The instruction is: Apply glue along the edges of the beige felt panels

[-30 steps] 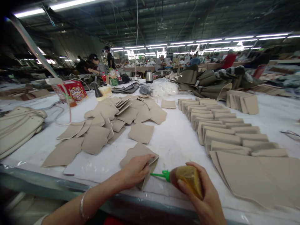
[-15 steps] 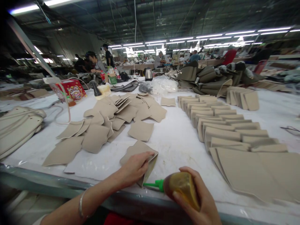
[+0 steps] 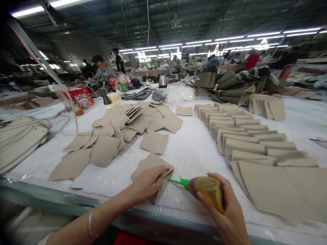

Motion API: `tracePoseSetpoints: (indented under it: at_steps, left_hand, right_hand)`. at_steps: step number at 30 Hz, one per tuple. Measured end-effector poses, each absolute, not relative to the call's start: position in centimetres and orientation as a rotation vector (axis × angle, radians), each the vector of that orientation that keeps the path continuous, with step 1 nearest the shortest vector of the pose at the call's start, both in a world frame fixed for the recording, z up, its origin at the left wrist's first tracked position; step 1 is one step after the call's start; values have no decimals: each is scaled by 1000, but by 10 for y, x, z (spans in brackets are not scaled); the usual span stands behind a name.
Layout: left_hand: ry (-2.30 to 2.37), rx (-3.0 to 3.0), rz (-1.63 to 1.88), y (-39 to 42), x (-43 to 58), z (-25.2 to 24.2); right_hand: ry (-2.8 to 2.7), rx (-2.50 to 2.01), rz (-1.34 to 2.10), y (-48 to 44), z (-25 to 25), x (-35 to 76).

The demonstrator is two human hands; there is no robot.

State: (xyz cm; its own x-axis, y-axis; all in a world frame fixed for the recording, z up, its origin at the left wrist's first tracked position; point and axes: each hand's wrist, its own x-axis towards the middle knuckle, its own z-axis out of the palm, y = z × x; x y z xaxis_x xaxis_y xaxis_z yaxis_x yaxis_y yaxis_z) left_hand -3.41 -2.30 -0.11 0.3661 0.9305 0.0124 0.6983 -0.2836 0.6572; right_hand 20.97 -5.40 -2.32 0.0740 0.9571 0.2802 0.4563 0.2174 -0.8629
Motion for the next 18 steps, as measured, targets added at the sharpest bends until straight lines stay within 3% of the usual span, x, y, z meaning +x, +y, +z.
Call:
tracePoseSetpoints:
  at_steps: [7,13,18]
  left_hand:
    - [1405,2067,539,-22,-34,0]
    - [1384,2076,539,-21,-34,-2]
    - [1382,2078,538,-20,-34,-4]
  right_hand:
    - [-1581,-1324,792,-63,-26,201]
    - [-1630,-1362,526,-39,-33,224]
    - [-1782,-1269,677,-38,-33,224]
